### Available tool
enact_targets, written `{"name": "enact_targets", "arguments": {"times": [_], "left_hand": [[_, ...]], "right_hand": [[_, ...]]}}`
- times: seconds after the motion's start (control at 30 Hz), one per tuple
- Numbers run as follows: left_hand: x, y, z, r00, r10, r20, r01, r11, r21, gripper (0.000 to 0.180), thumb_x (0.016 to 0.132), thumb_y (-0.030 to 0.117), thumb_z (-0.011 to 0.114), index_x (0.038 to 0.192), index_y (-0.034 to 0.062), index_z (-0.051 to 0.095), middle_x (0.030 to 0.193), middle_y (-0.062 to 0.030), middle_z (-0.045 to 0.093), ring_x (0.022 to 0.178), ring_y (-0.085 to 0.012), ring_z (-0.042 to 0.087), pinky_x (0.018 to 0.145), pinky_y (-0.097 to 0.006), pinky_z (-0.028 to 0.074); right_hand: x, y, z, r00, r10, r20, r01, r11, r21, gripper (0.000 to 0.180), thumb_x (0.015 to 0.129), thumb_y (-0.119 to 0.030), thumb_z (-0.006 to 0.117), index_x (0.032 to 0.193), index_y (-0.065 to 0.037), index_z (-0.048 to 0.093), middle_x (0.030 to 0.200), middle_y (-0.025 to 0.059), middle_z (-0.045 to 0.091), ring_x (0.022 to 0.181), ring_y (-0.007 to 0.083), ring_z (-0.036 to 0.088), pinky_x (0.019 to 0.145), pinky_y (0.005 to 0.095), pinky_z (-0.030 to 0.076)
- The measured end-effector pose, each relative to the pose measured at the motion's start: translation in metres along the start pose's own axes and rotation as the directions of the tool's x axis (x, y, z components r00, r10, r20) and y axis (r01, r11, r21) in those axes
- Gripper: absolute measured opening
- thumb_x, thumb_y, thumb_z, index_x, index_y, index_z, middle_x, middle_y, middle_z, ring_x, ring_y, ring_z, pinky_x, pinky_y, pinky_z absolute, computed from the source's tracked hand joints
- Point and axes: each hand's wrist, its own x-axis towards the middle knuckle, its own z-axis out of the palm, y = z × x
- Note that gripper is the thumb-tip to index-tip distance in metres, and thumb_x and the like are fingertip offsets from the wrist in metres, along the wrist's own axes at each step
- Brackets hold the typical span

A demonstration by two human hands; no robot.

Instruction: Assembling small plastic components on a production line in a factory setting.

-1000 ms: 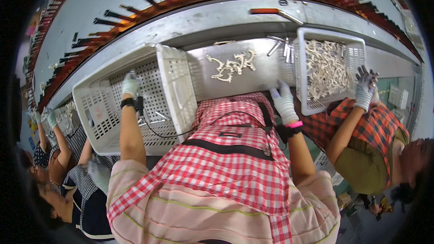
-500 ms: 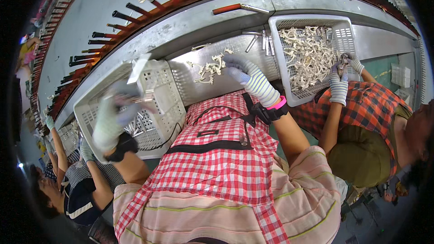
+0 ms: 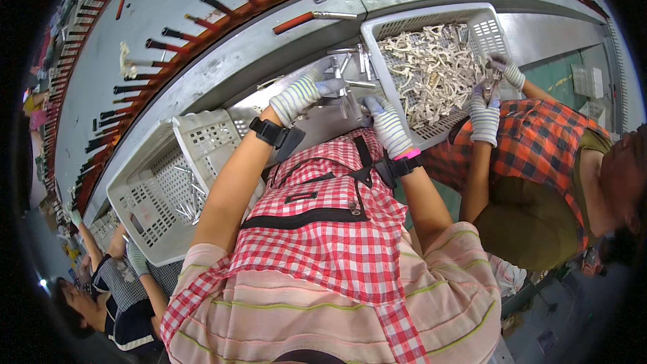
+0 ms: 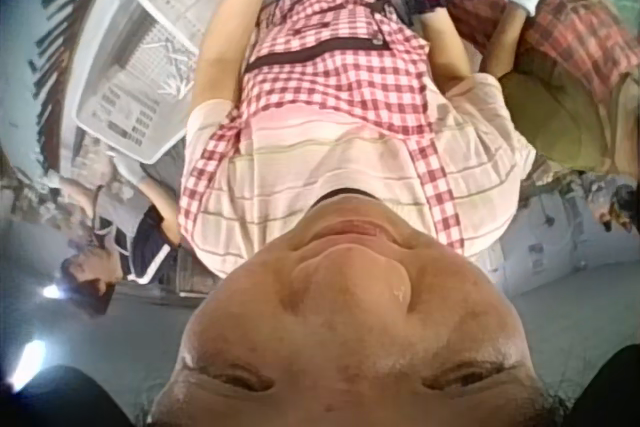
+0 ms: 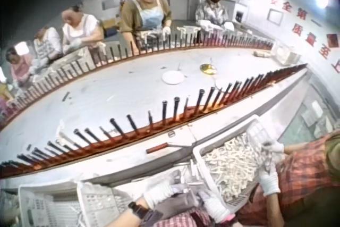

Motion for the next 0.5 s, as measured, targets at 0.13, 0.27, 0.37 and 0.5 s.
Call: {"name": "enact_targets", "arguments": {"times": [0.13, 0.27, 0.37, 0.5], "left_hand": [[0.013, -0.004, 0.013, 0.989, 0.144, -0.006, -0.141, 0.954, -0.265, 0.075, 0.081, 0.035, 0.064, 0.138, 0.0025, 0.028, 0.132, -0.0146, 0.044, 0.120, -0.0222, 0.046, 0.095, -0.030, 0.039], [0.024, -0.014, 0.004, 0.971, 0.213, -0.112, -0.223, 0.971, -0.090, 0.064, 0.085, 0.029, 0.059, 0.136, 0.0033, 0.031, 0.130, -0.0141, 0.045, 0.118, -0.0222, 0.047, 0.092, -0.033, 0.043], [0.008, -0.050, -0.035, 0.936, 0.090, -0.341, -0.187, 0.946, -0.264, 0.048, 0.086, 0.024, 0.058, 0.127, 0.0040, 0.044, 0.113, -0.0115, 0.057, 0.093, -0.0173, 0.058, 0.078, -0.030, 0.050], [-0.029, -0.139, -0.103, 0.643, -0.182, -0.744, -0.066, 0.954, -0.292, 0.033, 0.083, 0.016, 0.058, 0.114, 0.0033, 0.056, 0.089, -0.0077, 0.064, 0.070, -0.0145, 0.059, 0.064, -0.027, 0.052]], "right_hand": [[0.007, -0.012, -0.028, 0.956, -0.294, -0.011, 0.293, 0.954, -0.062, 0.020, 0.089, -0.024, 0.054, 0.096, -0.006, 0.059, 0.070, -0.0017, 0.048, 0.060, 0.0075, 0.045, 0.055, 0.0220, 0.039], [0.013, -0.041, -0.060, 0.953, -0.131, -0.275, 0.240, 0.877, 0.415, 0.021, 0.090, -0.022, 0.052, 0.106, -0.009, 0.054, 0.073, -0.0022, 0.047, 0.065, 0.0101, 0.046, 0.057, 0.0269, 0.040], [0.034, -0.035, -0.101, 0.816, -0.176, -0.551, 0.282, 0.953, 0.114, 0.029, 0.088, -0.033, 0.054, 0.106, -0.010, 0.056, 0.074, -0.0018, 0.052, 0.061, 0.0116, 0.046, 0.056, 0.0274, 0.041], [0.041, -0.018, -0.139, 0.770, -0.243, -0.590, 0.098, 0.959, -0.267, 0.026, 0.088, -0.023, 0.054, 0.107, -0.006, 0.059, 0.089, 0.0033, 0.058, 0.076, 0.0129, 0.053, 0.065, 0.0278, 0.045]]}}
